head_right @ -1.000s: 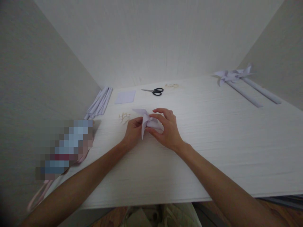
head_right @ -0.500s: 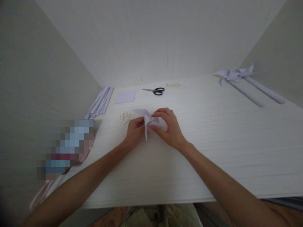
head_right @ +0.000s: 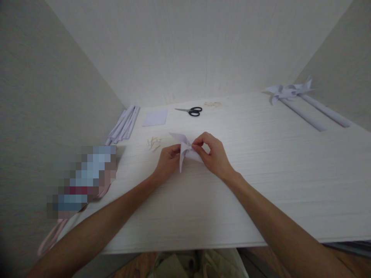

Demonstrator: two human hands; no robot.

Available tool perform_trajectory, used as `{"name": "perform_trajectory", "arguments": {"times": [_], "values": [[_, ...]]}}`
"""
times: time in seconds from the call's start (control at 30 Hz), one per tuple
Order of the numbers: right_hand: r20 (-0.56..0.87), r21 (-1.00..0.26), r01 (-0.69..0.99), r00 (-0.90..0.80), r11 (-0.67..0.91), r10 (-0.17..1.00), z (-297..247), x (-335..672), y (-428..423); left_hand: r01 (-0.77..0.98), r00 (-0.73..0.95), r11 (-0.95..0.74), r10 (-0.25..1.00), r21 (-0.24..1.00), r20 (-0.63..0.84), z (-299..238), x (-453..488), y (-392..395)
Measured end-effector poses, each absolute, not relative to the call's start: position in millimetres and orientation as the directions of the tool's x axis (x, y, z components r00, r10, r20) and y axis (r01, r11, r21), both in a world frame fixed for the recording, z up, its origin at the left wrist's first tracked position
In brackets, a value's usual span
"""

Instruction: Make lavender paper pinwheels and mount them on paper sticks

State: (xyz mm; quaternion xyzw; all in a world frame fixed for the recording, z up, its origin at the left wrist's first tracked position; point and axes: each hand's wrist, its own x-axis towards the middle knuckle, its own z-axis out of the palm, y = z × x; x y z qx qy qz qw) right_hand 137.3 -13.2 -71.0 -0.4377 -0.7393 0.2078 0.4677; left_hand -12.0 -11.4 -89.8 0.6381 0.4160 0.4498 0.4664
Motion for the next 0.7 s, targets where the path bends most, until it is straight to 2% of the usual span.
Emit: {"name": "perform_trajectory", "arguments": {"times": [0.3, 0.57, 0.7], "values": [[0.553, -0.647, 0.472, -0.251, 0.599, 0.794, -76.5, 137.6, -10.8, 0.259, 0.245, -0.301, 0.94, 0.918, 0.239, -80.7, -13.2, -16.2], [0.67, -0.467, 0.531, -0.308, 0.707, 0.675, -76.5, 140.7, -9.8, 0.278, 0.211, -0.344, 0.933, 0.897, 0.292, -80.7, -12.3, -16.6], [0.671, -0.444, 0.527, -0.34, 0.724, 0.659, -77.3, 142.8, -8.9, 0.293, 0.221, -0.367, 0.924, 0.883, 0.311, -79.9, -11.6, -16.8]]}}
